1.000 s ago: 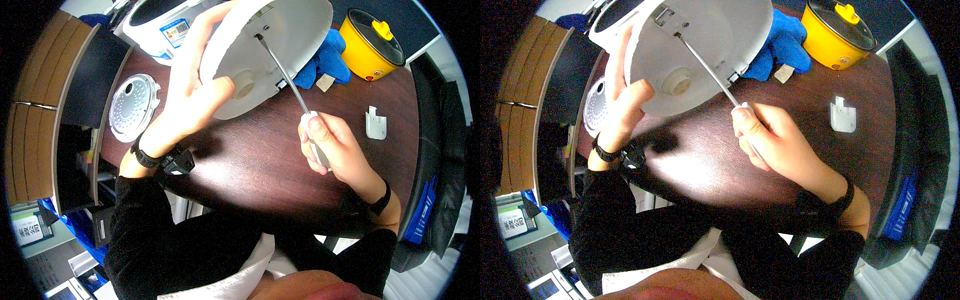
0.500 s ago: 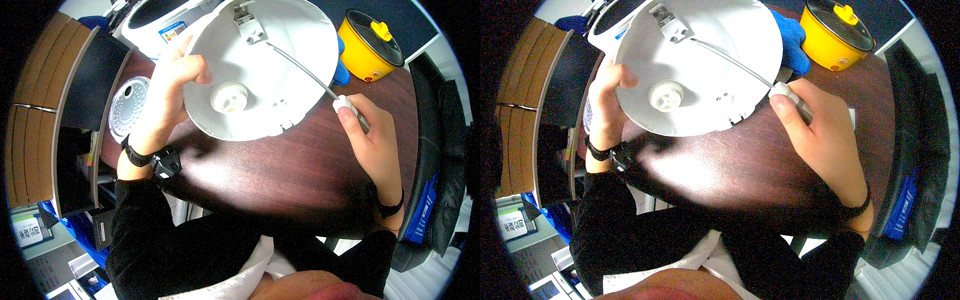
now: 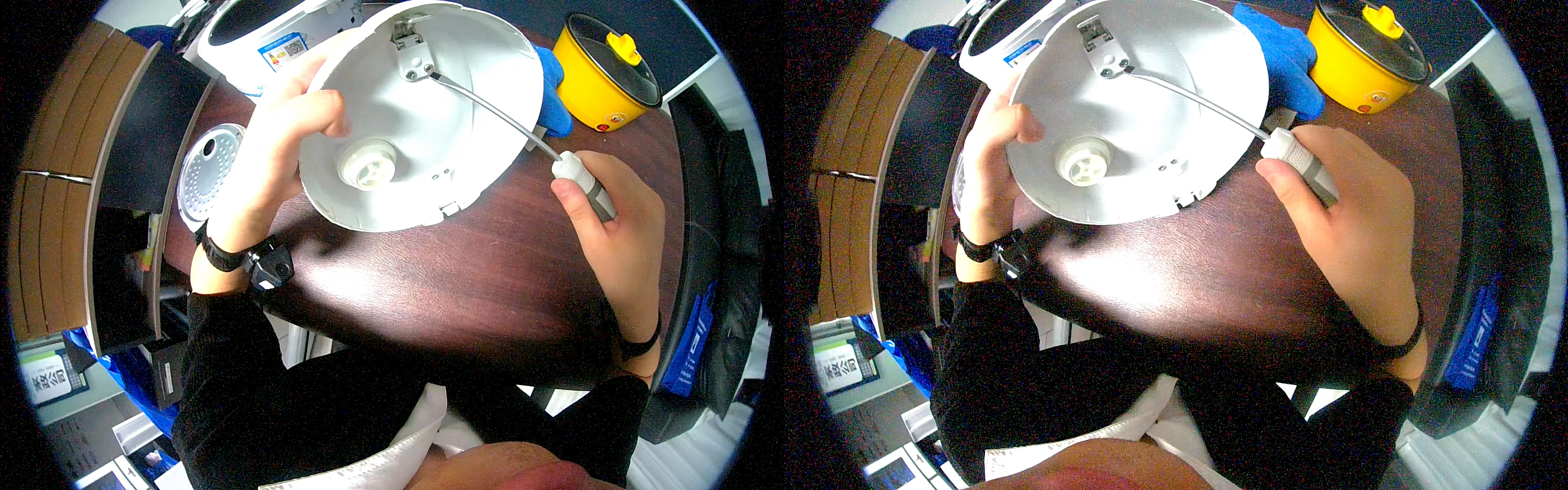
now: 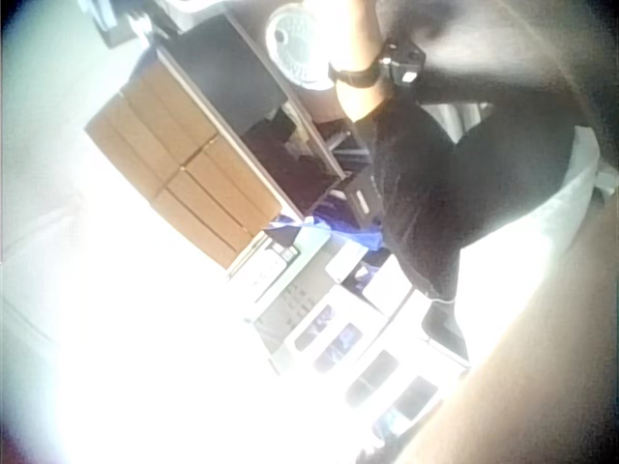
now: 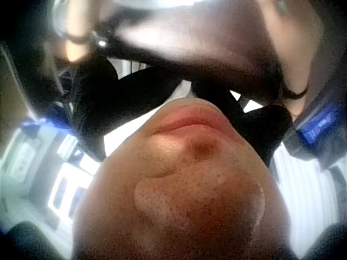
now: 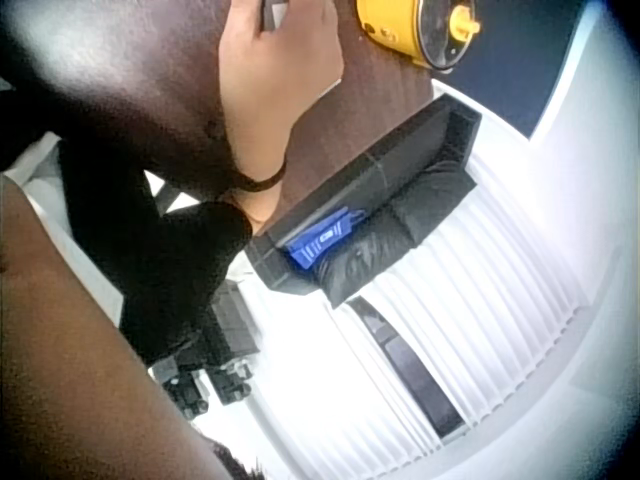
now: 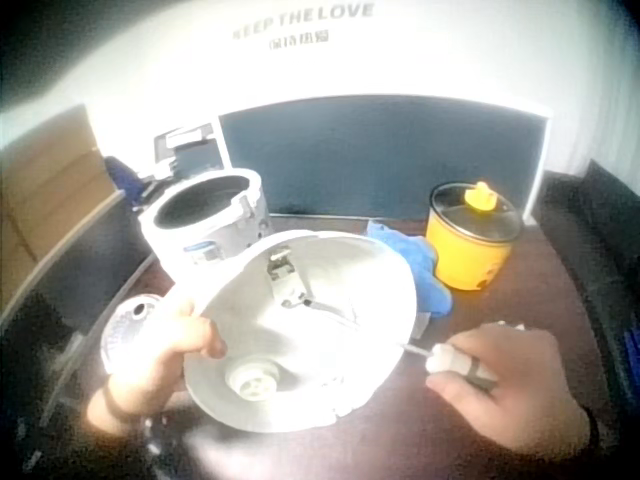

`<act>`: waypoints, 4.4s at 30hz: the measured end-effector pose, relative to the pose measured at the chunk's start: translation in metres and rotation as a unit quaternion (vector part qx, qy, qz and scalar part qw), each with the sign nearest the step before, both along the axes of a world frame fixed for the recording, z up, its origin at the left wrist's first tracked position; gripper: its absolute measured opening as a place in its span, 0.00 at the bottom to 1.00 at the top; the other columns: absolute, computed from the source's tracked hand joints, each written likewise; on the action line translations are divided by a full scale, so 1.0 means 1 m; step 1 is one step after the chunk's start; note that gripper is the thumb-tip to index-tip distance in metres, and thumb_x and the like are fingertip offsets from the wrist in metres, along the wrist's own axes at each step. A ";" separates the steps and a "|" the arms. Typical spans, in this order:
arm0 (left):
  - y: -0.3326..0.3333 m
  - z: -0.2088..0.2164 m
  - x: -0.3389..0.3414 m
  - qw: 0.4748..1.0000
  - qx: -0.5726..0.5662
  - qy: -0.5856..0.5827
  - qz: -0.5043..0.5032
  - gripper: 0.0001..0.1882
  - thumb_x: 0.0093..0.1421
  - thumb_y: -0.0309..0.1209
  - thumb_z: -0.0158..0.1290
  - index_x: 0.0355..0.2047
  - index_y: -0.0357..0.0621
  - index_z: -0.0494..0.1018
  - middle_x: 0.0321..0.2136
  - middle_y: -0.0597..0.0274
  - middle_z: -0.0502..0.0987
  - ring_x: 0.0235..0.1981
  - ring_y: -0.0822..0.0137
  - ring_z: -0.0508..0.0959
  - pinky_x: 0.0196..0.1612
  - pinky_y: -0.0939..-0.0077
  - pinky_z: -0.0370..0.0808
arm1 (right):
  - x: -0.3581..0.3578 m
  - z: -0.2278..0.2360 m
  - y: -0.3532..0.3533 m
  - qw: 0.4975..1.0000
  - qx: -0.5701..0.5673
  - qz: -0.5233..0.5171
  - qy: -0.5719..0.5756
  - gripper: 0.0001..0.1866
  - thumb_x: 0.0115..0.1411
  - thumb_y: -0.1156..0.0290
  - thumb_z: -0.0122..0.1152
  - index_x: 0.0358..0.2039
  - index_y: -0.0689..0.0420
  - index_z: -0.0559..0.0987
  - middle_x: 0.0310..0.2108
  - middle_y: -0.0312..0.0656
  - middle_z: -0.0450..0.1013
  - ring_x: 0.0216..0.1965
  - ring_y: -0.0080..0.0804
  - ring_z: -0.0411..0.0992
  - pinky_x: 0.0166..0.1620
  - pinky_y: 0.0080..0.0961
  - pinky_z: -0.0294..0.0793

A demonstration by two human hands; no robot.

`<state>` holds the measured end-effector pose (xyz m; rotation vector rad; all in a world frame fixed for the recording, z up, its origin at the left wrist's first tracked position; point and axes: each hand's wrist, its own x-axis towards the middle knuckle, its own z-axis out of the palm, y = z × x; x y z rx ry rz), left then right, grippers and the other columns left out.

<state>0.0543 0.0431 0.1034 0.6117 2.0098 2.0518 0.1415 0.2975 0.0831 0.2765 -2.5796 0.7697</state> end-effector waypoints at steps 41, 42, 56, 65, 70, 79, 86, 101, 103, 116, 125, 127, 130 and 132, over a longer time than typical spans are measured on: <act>-0.005 -0.004 0.004 0.998 -0.042 0.029 -0.043 0.32 0.42 0.28 0.43 0.52 0.34 0.61 0.42 0.57 0.70 0.43 0.70 0.69 0.46 0.82 0.64 | 0.009 0.012 -0.004 0.998 0.061 -0.020 0.003 0.12 0.47 0.67 0.64 0.31 0.58 0.74 0.26 0.45 0.71 0.24 0.44 0.72 0.26 0.30 0.70; -0.006 -0.004 0.004 0.996 -0.056 0.057 -0.044 0.33 0.42 0.28 0.44 0.53 0.34 0.61 0.43 0.56 0.69 0.44 0.69 0.68 0.48 0.81 0.63 | 0.010 0.015 -0.005 0.997 0.073 -0.027 0.000 0.12 0.47 0.67 0.64 0.31 0.58 0.74 0.25 0.45 0.71 0.24 0.44 0.72 0.26 0.30 0.70; -0.005 -0.003 0.006 0.980 -0.060 0.161 -0.097 0.34 0.41 0.28 0.43 0.53 0.33 0.59 0.47 0.55 0.68 0.49 0.68 0.66 0.54 0.75 0.59 | 0.003 0.001 -0.004 0.993 -0.079 0.013 -0.082 0.10 0.52 0.67 0.60 0.30 0.59 0.75 0.20 0.45 0.71 0.21 0.34 0.71 0.24 0.26 0.67; -0.004 -0.003 0.006 0.981 -0.051 0.164 -0.089 0.34 0.40 0.26 0.42 0.53 0.34 0.60 0.47 0.54 0.68 0.49 0.67 0.66 0.54 0.74 0.59 | 0.001 -0.021 -0.007 0.895 -0.305 0.102 -0.310 0.15 0.62 0.62 0.46 0.27 0.60 0.72 0.15 0.30 0.62 0.16 0.15 0.57 0.21 0.15 0.56; -0.004 -0.001 0.007 0.978 -0.072 0.177 -0.081 0.34 0.40 0.26 0.42 0.53 0.34 0.60 0.47 0.54 0.68 0.49 0.66 0.66 0.54 0.74 0.59 | 0.008 -0.034 -0.021 0.761 -0.474 0.146 -0.418 0.21 0.65 0.55 0.35 0.30 0.60 0.68 0.14 0.35 0.60 0.10 0.15 0.53 0.13 0.11 0.51; -0.005 -0.001 0.007 0.963 -0.127 0.233 -0.049 0.33 0.42 0.27 0.42 0.53 0.34 0.60 0.47 0.53 0.68 0.49 0.66 0.66 0.54 0.73 0.60 | 0.010 -0.040 -0.023 0.657 -0.561 0.190 -0.467 0.22 0.65 0.53 0.33 0.31 0.60 0.68 0.15 0.36 0.61 0.10 0.17 0.56 0.13 0.12 0.54; -0.009 -0.003 0.005 0.961 -0.131 0.242 -0.031 0.32 0.43 0.28 0.43 0.53 0.34 0.60 0.47 0.52 0.68 0.49 0.65 0.67 0.54 0.72 0.60 | 0.002 -0.019 -0.011 0.938 -0.220 0.079 -0.255 0.13 0.60 0.63 0.48 0.28 0.60 0.72 0.17 0.38 0.67 0.17 0.29 0.66 0.21 0.24 0.62; -0.007 -0.002 0.004 0.957 -0.127 0.252 -0.062 0.34 0.41 0.29 0.43 0.53 0.33 0.59 0.47 0.51 0.68 0.49 0.63 0.67 0.54 0.72 0.60 | 0.007 -0.013 -0.012 0.982 -0.077 0.053 -0.161 0.12 0.58 0.62 0.51 0.27 0.59 0.70 0.18 0.48 0.67 0.18 0.45 0.68 0.22 0.35 0.63; -0.007 -0.003 0.003 0.958 -0.125 0.251 -0.058 0.34 0.41 0.29 0.43 0.53 0.33 0.60 0.47 0.51 0.68 0.49 0.63 0.67 0.54 0.72 0.60 | 0.003 -0.018 -0.009 0.953 -0.168 0.089 -0.235 0.13 0.60 0.61 0.48 0.28 0.59 0.70 0.15 0.44 0.65 0.14 0.36 0.65 0.19 0.28 0.61; -0.007 0.001 0.004 0.959 -0.140 0.243 -0.037 0.32 0.43 0.30 0.43 0.52 0.34 0.61 0.45 0.53 0.70 0.46 0.66 0.68 0.52 0.74 0.61 | -0.004 -0.027 -0.013 0.954 -0.180 0.082 -0.226 0.14 0.61 0.60 0.48 0.30 0.60 0.71 0.16 0.38 0.65 0.16 0.26 0.63 0.20 0.19 0.60; -0.009 0.009 0.012 0.977 -0.155 0.146 0.006 0.39 0.35 0.35 0.47 0.53 0.35 0.62 0.45 0.54 0.69 0.47 0.64 0.67 0.52 0.74 0.60 | 0.005 -0.010 -0.015 0.995 -0.044 0.008 -0.093 0.13 0.57 0.60 0.53 0.26 0.58 0.71 0.19 0.50 0.69 0.23 0.49 0.70 0.25 0.36 0.66; -0.010 0.006 0.011 0.975 -0.150 0.165 0.005 0.40 0.35 0.36 0.47 0.53 0.34 0.61 0.45 0.53 0.69 0.47 0.63 0.67 0.51 0.74 0.61 | 0.007 -0.010 -0.017 0.993 -0.044 0.007 -0.109 0.13 0.58 0.60 0.52 0.25 0.57 0.71 0.17 0.50 0.68 0.21 0.50 0.69 0.23 0.37 0.65; -0.012 0.005 0.012 0.979 -0.127 0.161 0.000 0.39 0.37 0.38 0.48 0.53 0.34 0.61 0.46 0.53 0.69 0.46 0.64 0.68 0.50 0.74 0.61 | 0.008 -0.006 -0.016 0.977 -0.099 0.030 -0.185 0.14 0.59 0.60 0.50 0.24 0.57 0.70 0.15 0.51 0.67 0.20 0.51 0.69 0.22 0.38 0.64; -0.016 0.004 0.009 0.969 -0.131 0.207 -0.032 0.37 0.43 0.40 0.49 0.54 0.34 0.60 0.47 0.52 0.69 0.47 0.65 0.68 0.51 0.74 0.61 | 0.010 -0.005 -0.016 0.972 -0.108 0.042 -0.205 0.14 0.59 0.60 0.50 0.24 0.58 0.70 0.15 0.51 0.67 0.19 0.51 0.69 0.22 0.39 0.64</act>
